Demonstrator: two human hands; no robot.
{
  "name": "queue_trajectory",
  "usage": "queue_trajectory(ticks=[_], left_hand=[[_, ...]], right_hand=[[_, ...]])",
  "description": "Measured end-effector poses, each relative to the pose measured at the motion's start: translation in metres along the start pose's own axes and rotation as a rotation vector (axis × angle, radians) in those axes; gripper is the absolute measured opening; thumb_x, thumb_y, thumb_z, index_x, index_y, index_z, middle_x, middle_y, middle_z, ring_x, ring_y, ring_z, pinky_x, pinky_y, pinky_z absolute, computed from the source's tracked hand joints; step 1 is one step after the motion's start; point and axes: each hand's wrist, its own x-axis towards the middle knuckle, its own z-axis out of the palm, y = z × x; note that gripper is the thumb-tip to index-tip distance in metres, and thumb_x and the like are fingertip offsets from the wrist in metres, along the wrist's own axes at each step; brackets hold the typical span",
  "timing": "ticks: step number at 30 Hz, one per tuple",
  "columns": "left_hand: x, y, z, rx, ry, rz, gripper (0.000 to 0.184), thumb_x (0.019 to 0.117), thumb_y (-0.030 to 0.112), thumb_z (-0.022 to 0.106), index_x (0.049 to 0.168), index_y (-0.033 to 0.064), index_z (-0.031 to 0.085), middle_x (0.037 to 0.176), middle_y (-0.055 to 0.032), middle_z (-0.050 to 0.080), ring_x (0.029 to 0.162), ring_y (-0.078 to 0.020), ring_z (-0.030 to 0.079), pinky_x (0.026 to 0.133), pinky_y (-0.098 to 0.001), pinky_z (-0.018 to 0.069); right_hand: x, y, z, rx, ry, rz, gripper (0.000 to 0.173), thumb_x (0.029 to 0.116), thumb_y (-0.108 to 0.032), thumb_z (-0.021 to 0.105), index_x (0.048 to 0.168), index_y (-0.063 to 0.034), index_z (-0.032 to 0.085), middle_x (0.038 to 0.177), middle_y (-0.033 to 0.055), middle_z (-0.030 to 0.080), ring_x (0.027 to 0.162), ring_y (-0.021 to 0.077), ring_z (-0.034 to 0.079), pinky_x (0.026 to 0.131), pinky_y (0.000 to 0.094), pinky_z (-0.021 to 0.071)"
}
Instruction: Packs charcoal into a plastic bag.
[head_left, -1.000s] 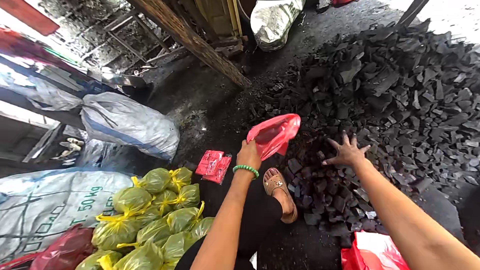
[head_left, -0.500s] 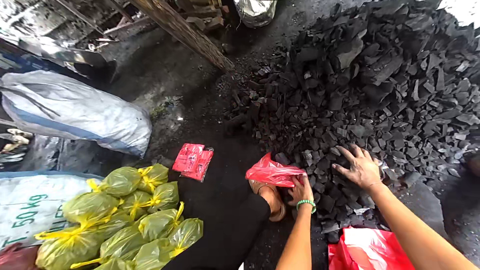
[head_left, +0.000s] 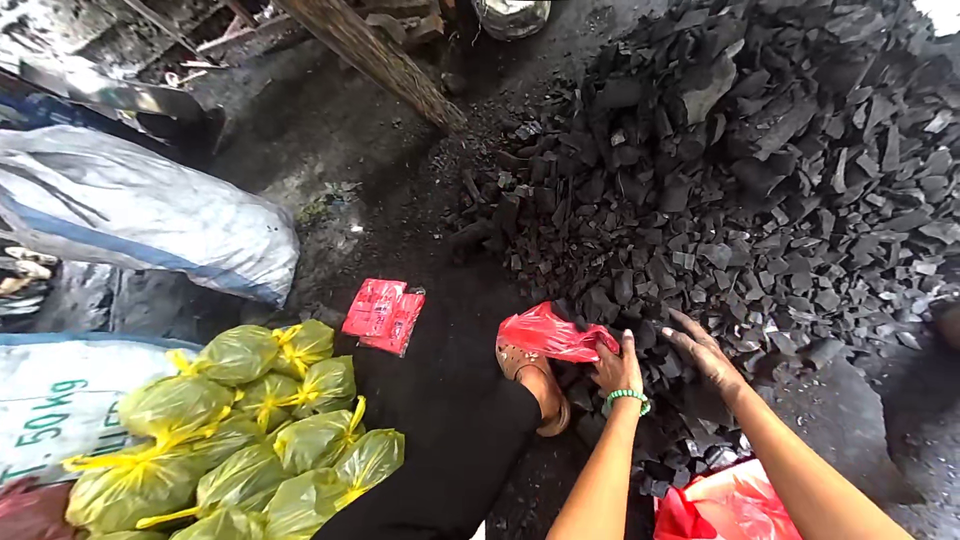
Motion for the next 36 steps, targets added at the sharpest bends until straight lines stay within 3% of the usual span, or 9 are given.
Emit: queue_trajectory(ticks=[6, 9, 13, 16, 20, 24, 31, 34, 36], left_hand=[[-0.028, 0.015, 0.000, -0.015, -0.088, 0.163, 0.071, 0.1002, 0.046, 0.063, 0.150, 0.0001, 0.044, 0.144, -0.0301, 0.052, 0.136, -0.0446, 0.048, 0.111, -0.0600, 0.0378], [-0.047, 0.031, 0.007, 0.061, -0.136, 0.280, 0.072, 0.0978, 0.041, 0.068, 0.152, 0.0020, 0.041, 0.138, -0.0303, 0.056, 0.133, -0.0458, 0.050, 0.109, -0.0624, 0.0394], [-0.070, 0.040, -0.011, 0.294, -0.306, 0.654, 0.072, 0.0954, 0.049, 0.068, 0.148, 0.0025, 0.050, 0.137, -0.0285, 0.059, 0.135, -0.0468, 0.049, 0.112, -0.0640, 0.0374], [-0.079, 0.046, -0.049, 0.319, -0.390, 0.831, 0.051, 0.1055, 0.045, 0.051, 0.125, 0.0031, 0.070, 0.122, -0.0221, 0.069, 0.123, -0.0397, 0.060, 0.109, -0.0633, 0.0400], [-0.054, 0.044, -0.097, 0.331, -0.380, 0.413, 0.074, 0.1097, 0.056, 0.022, 0.122, -0.0018, 0.068, 0.123, -0.0272, 0.066, 0.116, -0.0425, 0.063, 0.100, -0.0611, 0.0466], [-0.027, 0.034, -0.095, 0.640, -0.112, 0.426, 0.031, 0.1023, 0.013, 0.059, 0.126, -0.0061, 0.062, 0.126, -0.0314, 0.063, 0.114, -0.0465, 0.064, 0.097, -0.0607, 0.0508], [-0.044, 0.057, -0.075, 0.820, -0.117, 0.614, 0.059, 0.0950, 0.001, 0.064, 0.152, 0.0076, 0.047, 0.155, -0.0269, 0.040, 0.111, -0.0454, 0.065, 0.090, -0.0586, 0.0552], [-0.064, 0.060, -0.085, 0.586, -0.161, 0.689, 0.051, 0.0944, 0.003, 0.067, 0.144, 0.0018, 0.053, 0.154, -0.0272, 0.042, 0.118, -0.0455, 0.062, 0.096, -0.0584, 0.0524], [-0.063, 0.058, -0.092, 0.281, -0.135, 0.691, 0.084, 0.0854, -0.003, 0.073, 0.158, 0.0023, 0.031, 0.155, -0.0314, 0.038, 0.125, -0.0513, 0.056, 0.099, -0.0638, 0.0489]], right_hand=[[-0.014, -0.004, 0.007, 0.448, 0.036, 0.096, 0.055, 0.1045, -0.033, 0.045, 0.155, -0.0118, 0.039, 0.142, 0.0115, 0.056, 0.122, 0.0195, 0.058, 0.101, 0.0422, 0.0497], [-0.030, -0.013, 0.018, 0.783, 0.157, 0.135, 0.050, 0.1100, -0.047, 0.032, 0.133, -0.0099, 0.056, 0.105, 0.0044, 0.071, 0.094, 0.0114, 0.069, 0.081, 0.0329, 0.0588], [-0.037, -0.002, 0.021, 1.149, 0.274, -0.122, 0.047, 0.1116, -0.043, 0.020, 0.127, -0.0164, 0.056, 0.106, -0.0015, 0.070, 0.098, 0.0084, 0.067, 0.084, 0.0313, 0.0583], [-0.038, 0.005, 0.022, 1.415, 0.280, -0.129, 0.052, 0.1086, -0.055, 0.021, 0.112, -0.0215, 0.060, 0.097, -0.0021, 0.070, 0.092, 0.0116, 0.069, 0.078, 0.0375, 0.0606], [-0.043, 0.014, 0.013, 1.391, 0.181, -0.095, 0.070, 0.1016, -0.067, 0.013, 0.133, -0.0239, 0.058, 0.107, 0.0048, 0.072, 0.092, 0.0230, 0.072, 0.074, 0.0458, 0.0613], [-0.062, -0.034, 0.005, 1.344, 0.378, 0.079, 0.068, 0.1025, -0.069, 0.013, 0.137, -0.0236, 0.050, 0.117, 0.0116, 0.065, 0.103, 0.0347, 0.067, 0.076, 0.0610, 0.0571], [-0.055, -0.126, 0.012, 1.371, 0.110, -0.096, 0.061, 0.1023, -0.067, 0.016, 0.127, -0.0273, 0.056, 0.116, 0.0077, 0.067, 0.104, 0.0322, 0.068, 0.078, 0.0581, 0.0580], [-0.038, -0.130, 0.018, 1.305, -0.109, -0.194, 0.065, 0.1029, -0.065, 0.011, 0.133, -0.0278, 0.055, 0.119, 0.0104, 0.067, 0.105, 0.0356, 0.069, 0.077, 0.0586, 0.0592], [-0.029, -0.124, 0.017, 1.028, -0.128, -0.176, 0.057, 0.1057, -0.055, 0.019, 0.140, -0.0239, 0.052, 0.118, 0.0110, 0.067, 0.100, 0.0314, 0.069, 0.077, 0.0538, 0.0605]])
